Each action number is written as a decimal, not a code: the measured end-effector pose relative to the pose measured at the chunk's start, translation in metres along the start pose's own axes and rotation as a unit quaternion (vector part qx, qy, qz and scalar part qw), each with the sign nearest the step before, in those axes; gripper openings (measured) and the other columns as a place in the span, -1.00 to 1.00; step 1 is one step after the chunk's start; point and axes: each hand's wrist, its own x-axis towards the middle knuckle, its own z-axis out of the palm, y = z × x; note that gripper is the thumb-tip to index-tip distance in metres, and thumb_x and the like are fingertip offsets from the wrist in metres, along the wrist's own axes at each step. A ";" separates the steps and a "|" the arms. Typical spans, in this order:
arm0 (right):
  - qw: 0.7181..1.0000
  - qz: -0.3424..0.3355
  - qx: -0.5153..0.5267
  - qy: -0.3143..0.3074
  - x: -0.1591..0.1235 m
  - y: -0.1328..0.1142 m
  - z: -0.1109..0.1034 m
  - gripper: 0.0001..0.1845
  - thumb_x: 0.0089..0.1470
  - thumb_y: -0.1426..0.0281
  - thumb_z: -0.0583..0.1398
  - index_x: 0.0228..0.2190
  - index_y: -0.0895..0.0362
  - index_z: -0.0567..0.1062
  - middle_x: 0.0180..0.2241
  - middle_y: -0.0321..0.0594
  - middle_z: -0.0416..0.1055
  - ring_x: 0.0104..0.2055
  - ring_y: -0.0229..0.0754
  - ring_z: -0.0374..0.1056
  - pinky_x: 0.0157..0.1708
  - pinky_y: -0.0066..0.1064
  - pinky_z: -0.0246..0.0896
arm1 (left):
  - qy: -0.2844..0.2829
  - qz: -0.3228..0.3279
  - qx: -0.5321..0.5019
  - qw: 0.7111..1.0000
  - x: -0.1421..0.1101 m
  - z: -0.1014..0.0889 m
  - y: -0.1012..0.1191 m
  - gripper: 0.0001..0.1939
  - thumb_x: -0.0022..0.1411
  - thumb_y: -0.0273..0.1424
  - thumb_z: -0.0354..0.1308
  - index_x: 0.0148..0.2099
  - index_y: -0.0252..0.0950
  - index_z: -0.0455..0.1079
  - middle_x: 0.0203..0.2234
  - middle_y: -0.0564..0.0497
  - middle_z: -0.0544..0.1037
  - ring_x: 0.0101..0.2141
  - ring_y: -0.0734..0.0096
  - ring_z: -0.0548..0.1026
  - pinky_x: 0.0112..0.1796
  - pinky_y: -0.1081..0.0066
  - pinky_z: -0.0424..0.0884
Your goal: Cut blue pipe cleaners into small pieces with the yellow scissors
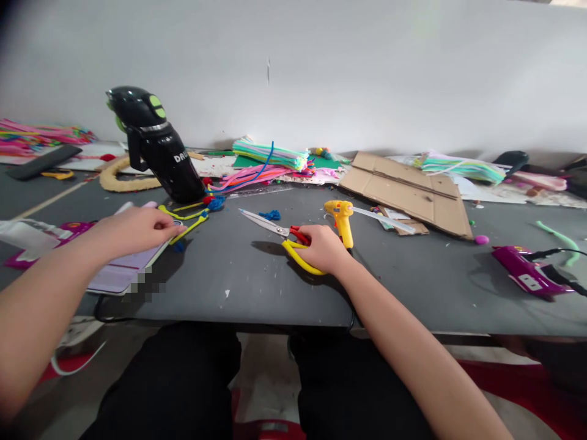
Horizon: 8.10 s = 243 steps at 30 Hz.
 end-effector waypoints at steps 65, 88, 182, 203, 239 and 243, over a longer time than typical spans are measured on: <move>0.994 0.068 -0.001 0.089 -0.002 -0.008 0.006 -0.51 -0.07 -0.05 0.25 -0.59 0.10 0.27 -0.63 -0.37 0.21 -0.54 -0.33 0.01 -0.52 -0.43 -0.10 | 0.028 0.155 -0.392 0.906 0.040 0.073 0.086 -0.65 0.23 -0.10 0.14 -0.24 -0.34 0.41 -0.46 0.01 0.47 -0.46 0.46 0.40 -0.38 0.44 0.35; 0.987 0.086 -0.127 0.041 -0.003 -0.012 -0.002 -0.68 -0.03 0.12 0.21 -0.33 0.09 0.52 -0.43 -0.20 0.50 -0.40 -0.15 0.31 -0.39 -0.38 0.05 | 0.160 0.184 -0.161 0.956 0.027 0.061 0.086 -0.78 0.21 -0.24 0.12 -0.33 -0.29 0.43 -0.49 0.01 0.51 -0.48 0.41 0.37 -0.36 0.38 0.28; 0.997 0.043 -0.026 0.053 -0.003 -0.006 0.004 -0.73 -0.08 0.20 0.23 -0.56 0.10 0.29 -0.59 -0.35 0.28 -0.52 -0.31 0.04 -0.48 -0.42 -0.10 | 0.064 0.180 -0.324 0.927 0.031 0.069 0.091 -0.73 0.21 -0.23 0.12 -0.41 -0.33 0.40 -0.56 0.05 0.41 -0.49 0.44 0.34 -0.41 0.40 0.23; 0.997 0.036 -0.035 0.052 0.000 -0.003 0.005 -0.72 -0.07 0.20 0.19 -0.59 0.09 0.25 -0.60 -0.33 0.24 -0.51 -0.30 0.00 -0.48 -0.40 -0.11 | 0.054 0.182 -0.303 0.934 0.027 0.067 0.094 -0.72 0.22 -0.23 0.10 -0.44 -0.31 0.35 -0.60 0.08 0.34 -0.51 0.46 0.27 -0.44 0.39 0.15; 0.998 0.026 -0.031 0.056 -0.003 -0.006 0.004 -0.66 -0.06 0.18 0.23 -0.60 0.10 0.23 -0.62 -0.36 0.22 -0.52 -0.32 -0.03 -0.49 -0.40 -0.17 | 0.060 0.194 -0.300 0.932 0.025 0.063 0.096 -0.72 0.21 -0.22 0.10 -0.44 -0.31 0.34 -0.61 0.07 0.32 -0.53 0.47 0.25 -0.46 0.41 0.15; 0.997 0.029 -0.038 0.053 -0.004 -0.007 0.004 -0.66 -0.06 0.16 0.23 -0.59 0.10 0.25 -0.61 -0.35 0.22 -0.53 -0.32 -0.03 -0.49 -0.40 -0.16 | 0.062 0.194 -0.298 0.932 0.025 0.063 0.096 -0.71 0.21 -0.21 0.11 -0.44 -0.31 0.35 -0.62 0.08 0.31 -0.54 0.48 0.23 -0.47 0.41 0.14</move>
